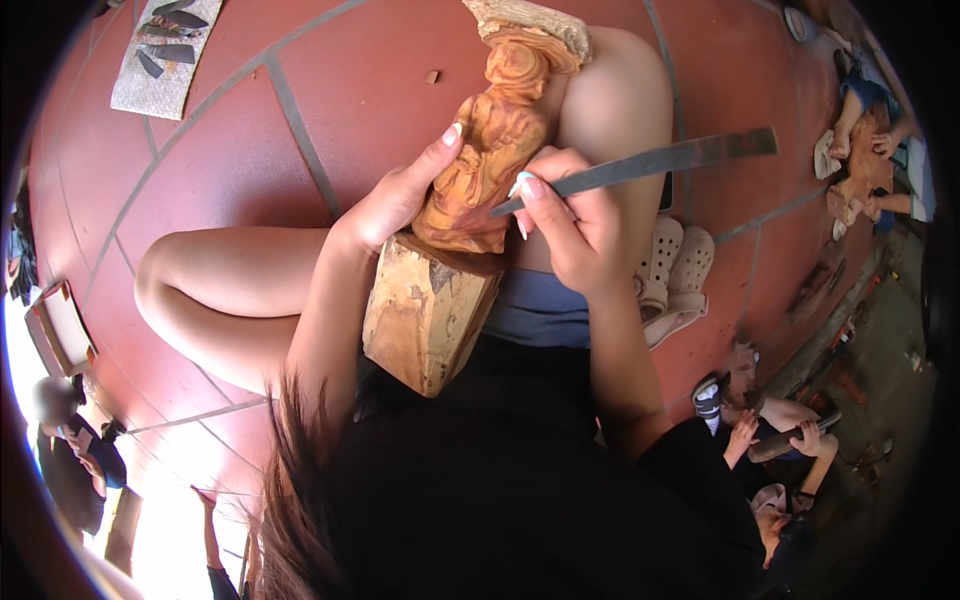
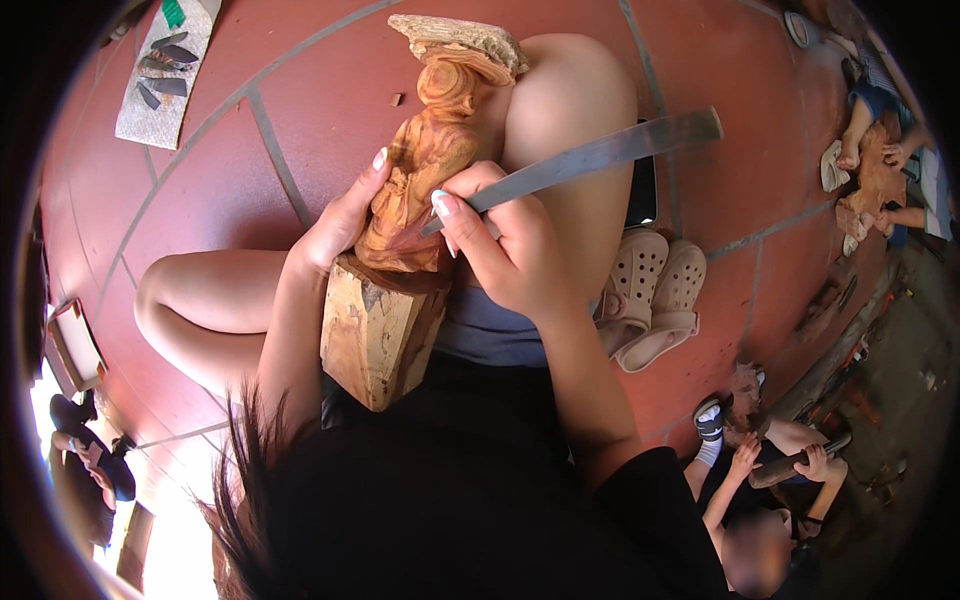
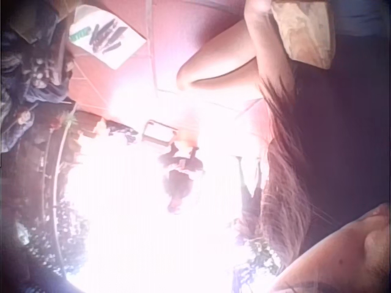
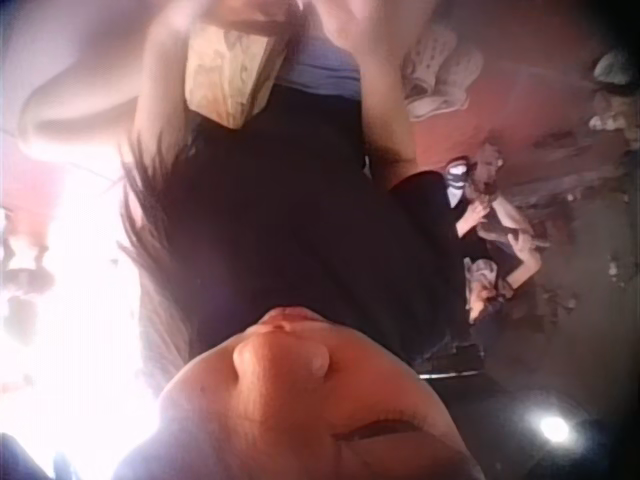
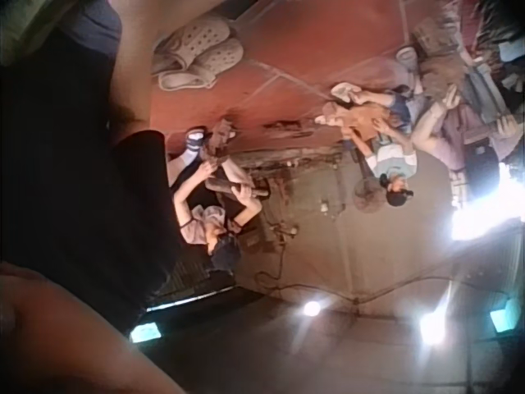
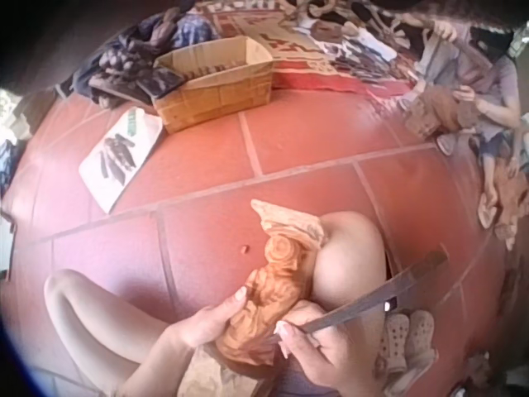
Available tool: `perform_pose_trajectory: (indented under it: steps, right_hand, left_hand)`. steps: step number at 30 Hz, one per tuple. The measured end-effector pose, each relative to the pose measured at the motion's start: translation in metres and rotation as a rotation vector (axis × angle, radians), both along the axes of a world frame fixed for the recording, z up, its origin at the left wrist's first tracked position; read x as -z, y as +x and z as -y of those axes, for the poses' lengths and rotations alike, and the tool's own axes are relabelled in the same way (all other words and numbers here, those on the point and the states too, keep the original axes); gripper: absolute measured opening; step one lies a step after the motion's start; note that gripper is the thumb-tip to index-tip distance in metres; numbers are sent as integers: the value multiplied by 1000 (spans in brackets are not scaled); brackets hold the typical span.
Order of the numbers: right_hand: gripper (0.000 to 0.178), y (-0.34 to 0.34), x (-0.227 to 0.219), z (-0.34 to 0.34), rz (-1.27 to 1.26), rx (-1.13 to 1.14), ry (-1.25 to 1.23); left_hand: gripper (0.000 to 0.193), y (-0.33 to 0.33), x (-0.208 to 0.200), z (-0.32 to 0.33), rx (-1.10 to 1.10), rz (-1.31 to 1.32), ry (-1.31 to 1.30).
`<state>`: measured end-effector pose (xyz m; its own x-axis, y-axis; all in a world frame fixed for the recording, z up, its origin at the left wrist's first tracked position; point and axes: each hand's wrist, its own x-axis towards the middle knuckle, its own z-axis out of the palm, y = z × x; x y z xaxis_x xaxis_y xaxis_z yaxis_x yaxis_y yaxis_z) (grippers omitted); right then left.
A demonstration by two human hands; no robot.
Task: The person sits cross-legged on a tiled floor and carves a wooden figurine using a metal file. They hold the wood with one hand and file the surface with the other, rotating the piece to work on different sides.
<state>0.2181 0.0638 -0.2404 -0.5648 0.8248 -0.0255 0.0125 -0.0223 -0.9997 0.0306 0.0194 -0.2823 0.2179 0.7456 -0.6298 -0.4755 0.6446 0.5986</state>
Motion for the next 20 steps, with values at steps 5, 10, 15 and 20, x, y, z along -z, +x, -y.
perform_pose_trajectory:
  steps: [5,10,15,20]
  right_hand:
    - [11,8,-4,-6,12,-73,115]
    - [8,5,-1,-3,-1,18,-55]
    - [10,-2,-1,0,9,-22,131]
    - [11,7,0,-5,49,36,121]
  left_hand:
    - [76,11,4,-3,17,-22,-52]
    - [79,3,-3,3,43,-51,-54]
    - [77,4,-9,2,11,-31,-54]
    - [78,4,-16,-1,49,-62,-107]
